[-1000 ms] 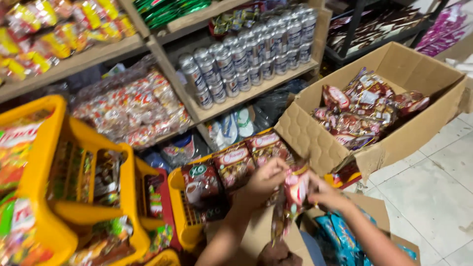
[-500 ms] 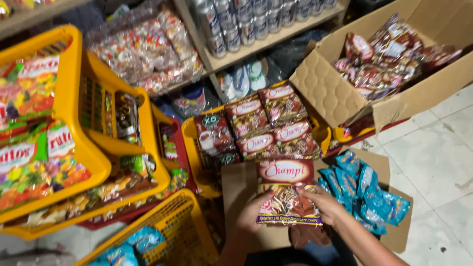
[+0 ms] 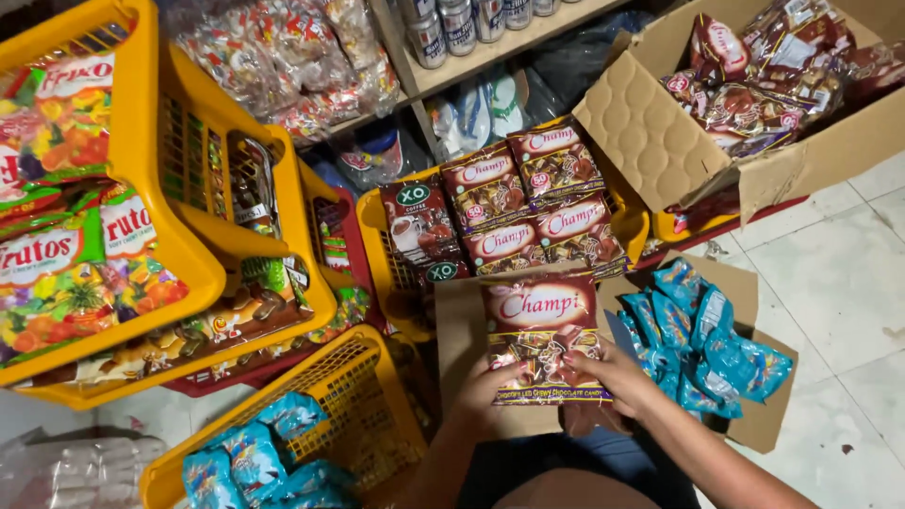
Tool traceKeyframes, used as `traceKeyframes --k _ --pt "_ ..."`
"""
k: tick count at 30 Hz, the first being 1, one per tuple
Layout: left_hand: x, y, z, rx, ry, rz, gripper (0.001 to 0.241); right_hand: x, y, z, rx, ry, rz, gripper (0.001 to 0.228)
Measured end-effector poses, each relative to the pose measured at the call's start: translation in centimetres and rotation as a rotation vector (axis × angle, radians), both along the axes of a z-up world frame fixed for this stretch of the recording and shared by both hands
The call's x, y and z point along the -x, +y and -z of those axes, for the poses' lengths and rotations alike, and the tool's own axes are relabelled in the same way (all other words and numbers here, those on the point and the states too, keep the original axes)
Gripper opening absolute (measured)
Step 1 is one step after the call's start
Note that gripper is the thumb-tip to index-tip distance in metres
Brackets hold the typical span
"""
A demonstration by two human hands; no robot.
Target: The person sorts and packs various chocolate and snack bags into a box and crates.
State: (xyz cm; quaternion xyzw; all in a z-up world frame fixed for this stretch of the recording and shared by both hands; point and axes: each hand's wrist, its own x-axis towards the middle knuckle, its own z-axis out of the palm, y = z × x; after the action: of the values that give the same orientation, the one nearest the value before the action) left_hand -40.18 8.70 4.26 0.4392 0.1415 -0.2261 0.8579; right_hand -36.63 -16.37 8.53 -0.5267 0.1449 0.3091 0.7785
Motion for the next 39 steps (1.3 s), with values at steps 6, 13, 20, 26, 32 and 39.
traceKeyframes --k 6,13,20,26,32,39 --pt "0.3 0.0 1.5 0.112 0.158 -0.012 0.039 -0.1 -1.1 2.1 -0.020 0.268 0.043 0.037" --pt "-0.4 2.2 -3.6 -0.069 -0.081 -0.047 0.050 -7.7 -6.2 9.7 1.386 -0.862 0.025 0.063" --pt "-0.1 2.6 -4.0 -0.120 -0.102 -0.040 0.055 -12.5 -6.0 14.7 1.306 -0.500 -0.294 0.062" --pt "-0.2 2.2 -4.1 -0.062 -0.121 -0.046 0.058 -12.5 -4.4 12.8 1.072 -0.531 -0.074 0.067" --pt "0.2 3.0 -5.0 -0.113 -0.059 -0.051 0.059 -8.6 -4.5 10.5 0.748 -0.533 -0.158 0.071" --pt "0.1 4.3 -3.8 -0.062 -0.034 -0.046 0.060 -5.8 -5.6 5.0 1.253 -0.557 -0.302 0.065"
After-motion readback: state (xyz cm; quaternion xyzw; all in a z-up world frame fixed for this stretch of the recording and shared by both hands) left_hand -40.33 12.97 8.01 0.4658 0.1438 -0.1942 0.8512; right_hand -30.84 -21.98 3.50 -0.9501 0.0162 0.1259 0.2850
